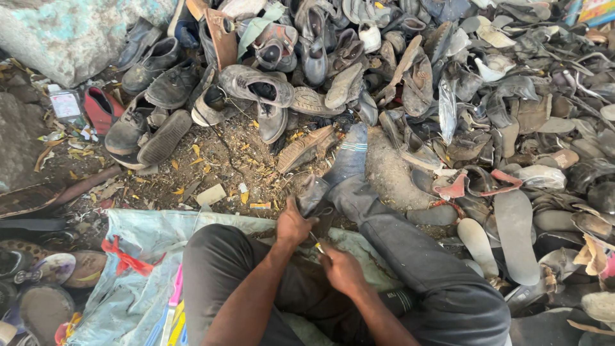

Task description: The person uses a small blade to trim and scrape various parts of a shoe, handling different used footwear from a large pile and picking up several shoes individually to work on their soles and edges.

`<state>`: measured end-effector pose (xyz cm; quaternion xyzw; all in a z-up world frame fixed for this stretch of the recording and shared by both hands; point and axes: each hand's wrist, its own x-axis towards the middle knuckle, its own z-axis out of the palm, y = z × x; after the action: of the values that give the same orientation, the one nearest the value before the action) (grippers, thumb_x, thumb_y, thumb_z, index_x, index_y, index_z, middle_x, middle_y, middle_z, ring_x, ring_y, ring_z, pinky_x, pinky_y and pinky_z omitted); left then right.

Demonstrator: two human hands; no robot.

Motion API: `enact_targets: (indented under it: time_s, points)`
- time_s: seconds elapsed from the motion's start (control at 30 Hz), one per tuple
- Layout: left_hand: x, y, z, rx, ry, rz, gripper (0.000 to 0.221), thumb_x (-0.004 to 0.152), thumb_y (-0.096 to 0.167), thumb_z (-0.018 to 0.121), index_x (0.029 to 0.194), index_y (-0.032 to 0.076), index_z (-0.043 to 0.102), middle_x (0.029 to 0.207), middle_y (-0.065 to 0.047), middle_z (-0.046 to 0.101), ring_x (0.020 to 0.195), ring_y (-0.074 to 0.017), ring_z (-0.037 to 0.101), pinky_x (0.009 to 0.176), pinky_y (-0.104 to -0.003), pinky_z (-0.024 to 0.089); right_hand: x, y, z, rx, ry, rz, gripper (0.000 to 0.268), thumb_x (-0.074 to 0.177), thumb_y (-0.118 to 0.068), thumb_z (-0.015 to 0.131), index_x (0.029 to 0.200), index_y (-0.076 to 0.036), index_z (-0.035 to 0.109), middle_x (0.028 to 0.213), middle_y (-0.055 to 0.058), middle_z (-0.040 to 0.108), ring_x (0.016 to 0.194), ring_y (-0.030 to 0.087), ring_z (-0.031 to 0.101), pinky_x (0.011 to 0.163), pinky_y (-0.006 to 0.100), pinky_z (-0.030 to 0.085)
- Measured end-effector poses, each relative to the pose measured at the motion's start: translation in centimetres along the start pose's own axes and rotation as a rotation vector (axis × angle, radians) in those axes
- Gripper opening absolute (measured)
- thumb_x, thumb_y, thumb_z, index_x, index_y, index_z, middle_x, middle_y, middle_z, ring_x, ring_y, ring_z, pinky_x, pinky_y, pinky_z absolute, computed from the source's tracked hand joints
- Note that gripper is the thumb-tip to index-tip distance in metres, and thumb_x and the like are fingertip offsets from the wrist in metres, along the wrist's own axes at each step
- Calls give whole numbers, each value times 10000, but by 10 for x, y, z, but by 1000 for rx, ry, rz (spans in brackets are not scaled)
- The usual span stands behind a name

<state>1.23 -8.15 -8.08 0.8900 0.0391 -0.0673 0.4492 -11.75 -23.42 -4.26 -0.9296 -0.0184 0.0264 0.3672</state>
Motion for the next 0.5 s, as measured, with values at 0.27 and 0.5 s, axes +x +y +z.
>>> enact_targets:
  time_s: [0.27, 0.5]
  points:
    - [34, -49, 14, 244, 135, -178, 617, 835, 103, 649, 1429, 68, 485, 1061, -255, 733, 991, -434, 727, 870, -480, 587, -40, -44, -46, -157, -167, 30, 441, 925, -270, 650, 1353, -173, 610, 901, 186, 739, 870, 426, 689, 728, 523, 516]
    - [8, 64, -43, -144, 132, -360, 385, 928, 235, 631, 1231, 1, 672, 1097, -218, 764, 992, -370, 744, 879, -444, 563, -67, 2, -65, 54, -42, 165, 361, 922, -294, 644, 1239, -123, 663, 869, 206, 744, 875, 430, 693, 740, 511, 523]
